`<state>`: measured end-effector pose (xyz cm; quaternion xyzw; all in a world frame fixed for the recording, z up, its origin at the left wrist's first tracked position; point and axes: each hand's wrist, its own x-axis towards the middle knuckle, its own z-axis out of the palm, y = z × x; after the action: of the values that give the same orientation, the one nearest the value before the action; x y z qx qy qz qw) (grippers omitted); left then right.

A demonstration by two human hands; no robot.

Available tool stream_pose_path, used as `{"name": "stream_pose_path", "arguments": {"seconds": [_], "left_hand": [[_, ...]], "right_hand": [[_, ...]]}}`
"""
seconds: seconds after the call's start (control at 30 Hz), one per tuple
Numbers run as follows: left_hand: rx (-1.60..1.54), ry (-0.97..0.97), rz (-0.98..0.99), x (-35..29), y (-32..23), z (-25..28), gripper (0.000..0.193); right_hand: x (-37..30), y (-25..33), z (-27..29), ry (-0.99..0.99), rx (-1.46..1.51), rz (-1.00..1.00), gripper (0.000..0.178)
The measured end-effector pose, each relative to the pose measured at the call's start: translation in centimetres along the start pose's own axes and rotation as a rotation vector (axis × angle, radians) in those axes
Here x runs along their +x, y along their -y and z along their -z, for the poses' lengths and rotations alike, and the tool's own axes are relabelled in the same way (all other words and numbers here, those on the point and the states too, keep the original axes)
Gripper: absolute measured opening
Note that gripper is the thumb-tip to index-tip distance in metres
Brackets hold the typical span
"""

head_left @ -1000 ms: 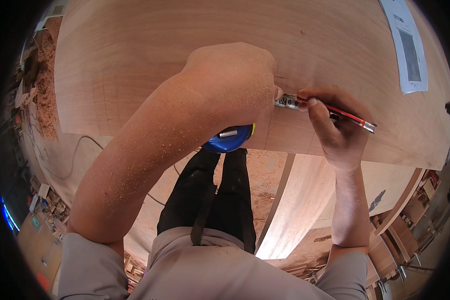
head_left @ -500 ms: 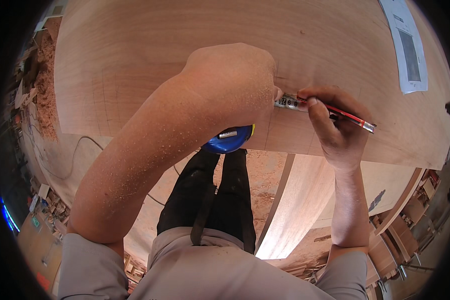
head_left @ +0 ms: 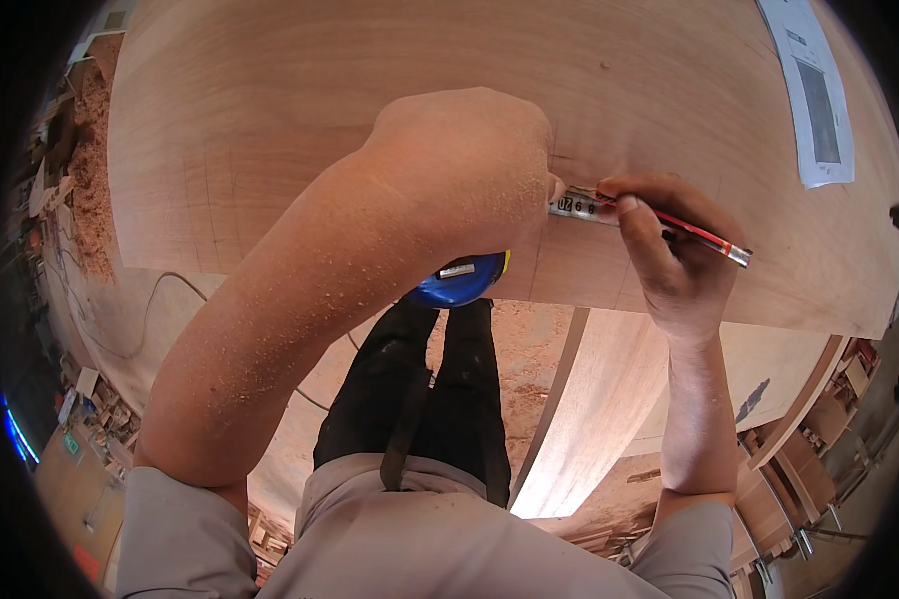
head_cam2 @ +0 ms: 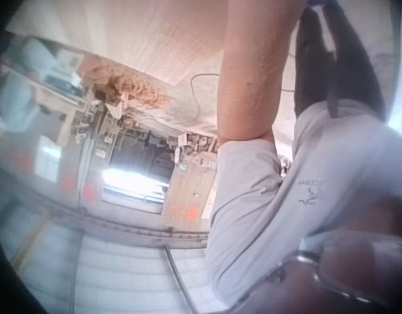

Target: The person measures a large wooden panel with a tape measure and marks several points with a pencil. The person briefly picks up a circular saw but does not use it. The task occurs in a woodworking shop with sawdust and lumber visible.

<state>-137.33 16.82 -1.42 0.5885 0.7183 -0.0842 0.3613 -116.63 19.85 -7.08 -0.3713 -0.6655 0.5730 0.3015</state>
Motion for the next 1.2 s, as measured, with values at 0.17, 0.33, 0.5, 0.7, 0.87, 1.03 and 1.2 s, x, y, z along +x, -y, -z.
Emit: {"name": "stream_pose_path", "arguments": {"seconds": [0.17,0.33,0.5,0.7,0.87,1.03,1.2], "left_hand": [[0.01,-0.01,-0.01,-0.14,0.1,-0.12,0.04],[-0.012,0.007,0.008,-0.16,-0.05,0.11,0.04],[0.0,-0.006,0.0,-0.09,0.08,-0.08,0.039],[-0.02,0.006,-0.025,0.02,0.21,0.06,0.037],[-0.007,-0.013,-0.016,0.07,0.22,-0.25,0.036],[-0.011,0.007,0.024,0.04,-0.03,-0.16,0.036],[0.003,0.001,0.017,0.06,0.01,-0.19,0.037]], "right_hand": [[-0.1,0.03,-0.05,0.007,0.013,0.002,0.013],[-0.01,-0.03,0.02,0.022,0.0,0.011,0.012],[-0.09,-0.02,0.01,0.022,-0.015,0.002,0.011],[-0.11,-0.14,0.0,0.016,-0.002,0.02,0.011],[-0.1,-0.15,-0.12,-0.002,0.005,0.011,0.011],[-0.01,0.15,-0.25,-0.007,0.002,0.012,0.012],[-0.05,0.22,-0.32,-0.017,0.016,-0.003,0.013]]}}
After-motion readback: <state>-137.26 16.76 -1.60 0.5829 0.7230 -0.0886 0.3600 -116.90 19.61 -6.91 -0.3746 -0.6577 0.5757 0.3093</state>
